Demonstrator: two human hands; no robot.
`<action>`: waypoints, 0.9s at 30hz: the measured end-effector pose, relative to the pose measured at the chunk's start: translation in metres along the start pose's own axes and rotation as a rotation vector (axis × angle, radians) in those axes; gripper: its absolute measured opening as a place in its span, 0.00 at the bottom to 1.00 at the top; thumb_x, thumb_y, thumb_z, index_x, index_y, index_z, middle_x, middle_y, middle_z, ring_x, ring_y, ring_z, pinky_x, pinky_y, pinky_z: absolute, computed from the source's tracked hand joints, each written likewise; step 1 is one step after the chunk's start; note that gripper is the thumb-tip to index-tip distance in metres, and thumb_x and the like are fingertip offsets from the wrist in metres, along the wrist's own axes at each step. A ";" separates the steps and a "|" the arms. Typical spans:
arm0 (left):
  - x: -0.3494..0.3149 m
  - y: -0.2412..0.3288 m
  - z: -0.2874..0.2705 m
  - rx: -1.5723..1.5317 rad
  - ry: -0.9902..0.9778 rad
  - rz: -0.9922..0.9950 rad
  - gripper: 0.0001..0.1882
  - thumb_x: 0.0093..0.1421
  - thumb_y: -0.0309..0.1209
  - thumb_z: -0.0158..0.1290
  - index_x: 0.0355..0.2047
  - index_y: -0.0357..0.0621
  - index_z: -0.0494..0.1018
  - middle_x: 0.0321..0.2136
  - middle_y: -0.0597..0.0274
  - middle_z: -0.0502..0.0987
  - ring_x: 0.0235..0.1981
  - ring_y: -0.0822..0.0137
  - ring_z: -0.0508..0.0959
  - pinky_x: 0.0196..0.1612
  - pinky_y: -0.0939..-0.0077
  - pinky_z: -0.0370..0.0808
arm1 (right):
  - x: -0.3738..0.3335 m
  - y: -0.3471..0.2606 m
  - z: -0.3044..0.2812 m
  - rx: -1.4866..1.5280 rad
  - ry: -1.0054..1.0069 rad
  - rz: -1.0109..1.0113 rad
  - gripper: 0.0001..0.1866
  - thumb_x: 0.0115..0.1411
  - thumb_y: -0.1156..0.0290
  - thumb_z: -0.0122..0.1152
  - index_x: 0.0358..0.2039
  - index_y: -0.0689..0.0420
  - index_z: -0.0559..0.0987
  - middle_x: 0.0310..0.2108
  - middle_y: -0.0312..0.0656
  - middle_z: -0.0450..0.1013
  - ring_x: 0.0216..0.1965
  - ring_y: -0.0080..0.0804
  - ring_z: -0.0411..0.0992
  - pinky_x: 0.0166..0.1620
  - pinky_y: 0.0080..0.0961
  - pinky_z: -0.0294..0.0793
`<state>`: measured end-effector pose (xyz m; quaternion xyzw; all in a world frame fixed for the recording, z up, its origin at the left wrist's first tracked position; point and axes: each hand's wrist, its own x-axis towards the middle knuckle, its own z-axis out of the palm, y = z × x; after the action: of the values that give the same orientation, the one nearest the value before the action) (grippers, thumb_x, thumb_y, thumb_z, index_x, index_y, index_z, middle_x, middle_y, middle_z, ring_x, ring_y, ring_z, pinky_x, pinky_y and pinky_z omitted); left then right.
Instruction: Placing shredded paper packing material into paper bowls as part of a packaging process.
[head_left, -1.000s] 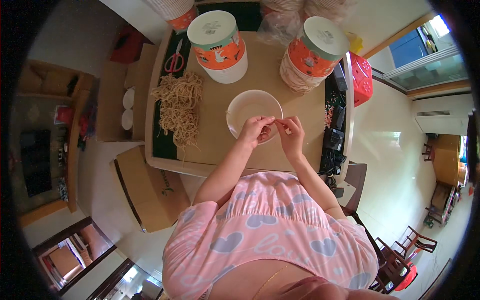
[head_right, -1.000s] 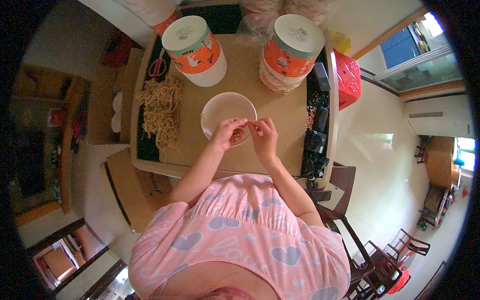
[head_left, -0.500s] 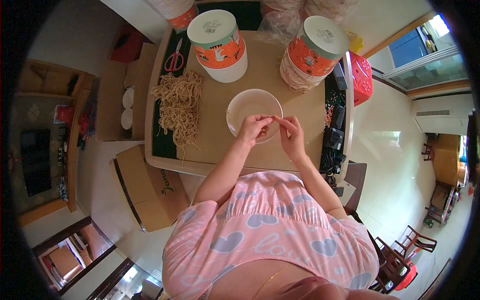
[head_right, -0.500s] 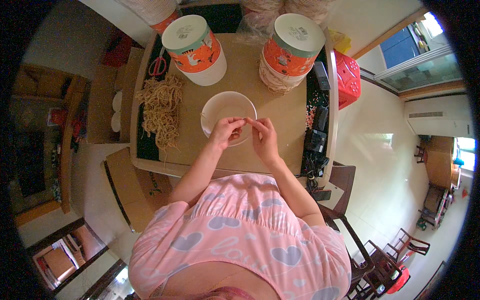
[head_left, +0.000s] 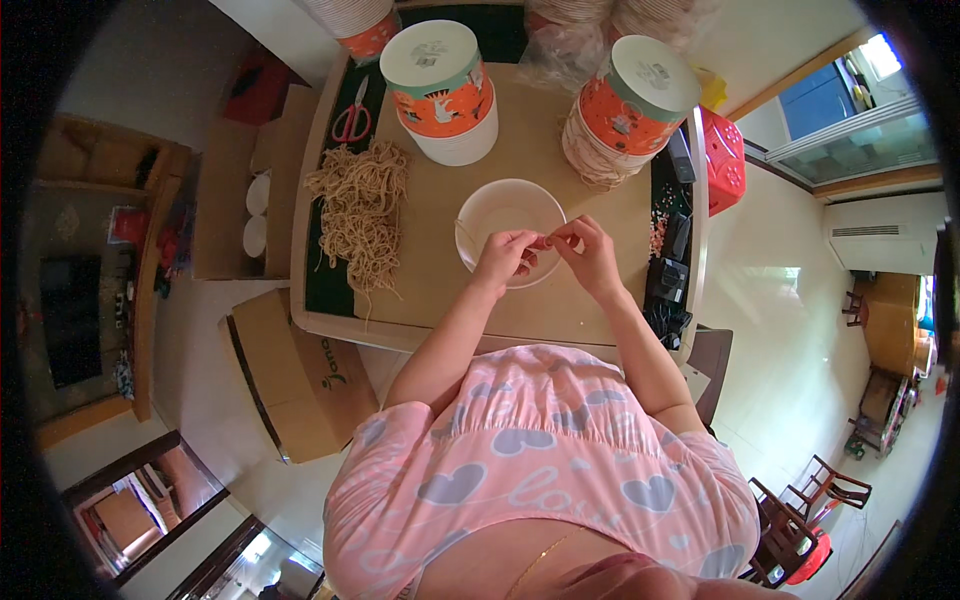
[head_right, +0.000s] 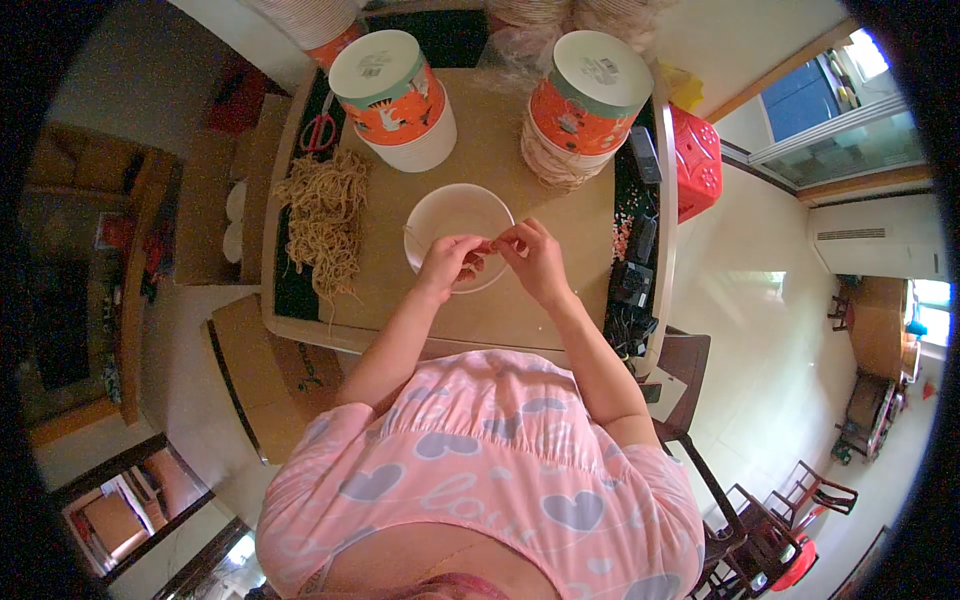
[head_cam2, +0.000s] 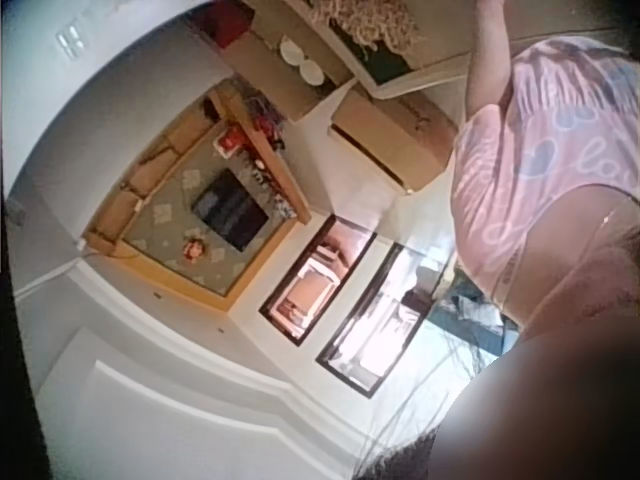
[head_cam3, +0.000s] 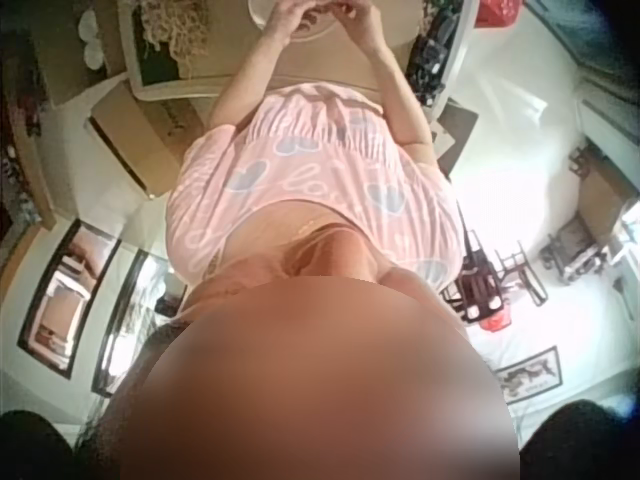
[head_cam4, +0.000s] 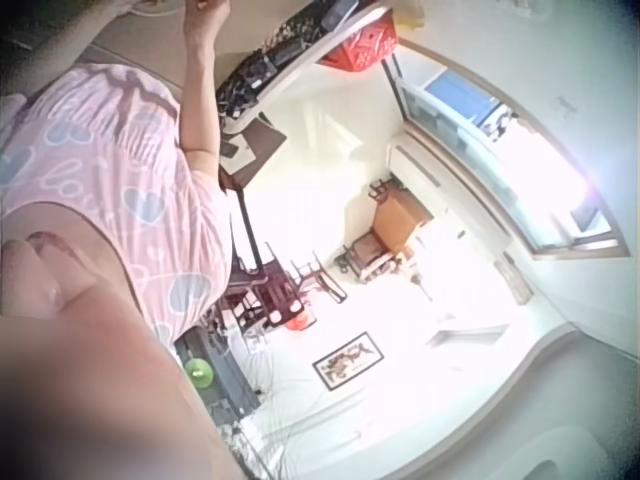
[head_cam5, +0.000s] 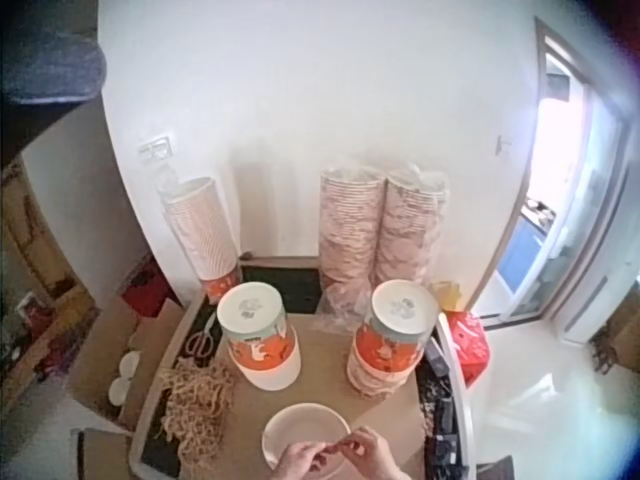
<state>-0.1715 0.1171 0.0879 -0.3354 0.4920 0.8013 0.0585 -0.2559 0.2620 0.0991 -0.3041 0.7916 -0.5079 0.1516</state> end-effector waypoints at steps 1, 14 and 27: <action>0.000 0.000 0.000 -0.001 0.001 0.000 0.08 0.59 0.31 0.50 0.31 0.42 0.77 0.26 0.68 0.78 0.19 0.81 0.70 0.19 0.87 0.64 | 0.000 -0.001 0.001 -0.010 0.016 -0.006 0.03 0.50 0.76 0.62 0.27 0.59 0.78 0.26 0.40 0.69 0.26 0.29 0.67 0.31 0.23 0.68; 0.000 0.002 -0.005 0.193 0.022 0.126 0.03 0.57 0.28 0.53 0.30 0.44 0.75 0.23 0.71 0.77 0.17 0.82 0.68 0.17 0.88 0.60 | -0.001 -0.013 0.004 -0.018 0.008 0.077 0.07 0.49 0.77 0.61 0.31 0.59 0.76 0.29 0.42 0.71 0.23 0.29 0.68 0.28 0.24 0.69; -0.003 0.001 -0.022 0.240 0.043 0.216 0.02 0.56 0.26 0.52 0.29 0.43 0.74 0.23 0.69 0.77 0.17 0.82 0.68 0.16 0.88 0.60 | -0.001 -0.013 0.013 -0.112 -0.110 -0.020 0.05 0.53 0.75 0.56 0.32 0.58 0.75 0.27 0.46 0.72 0.26 0.40 0.73 0.29 0.29 0.72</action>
<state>-0.1587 0.0992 0.0841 -0.2886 0.6183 0.7311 0.0011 -0.2433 0.2497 0.1055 -0.3474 0.8061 -0.4471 0.1723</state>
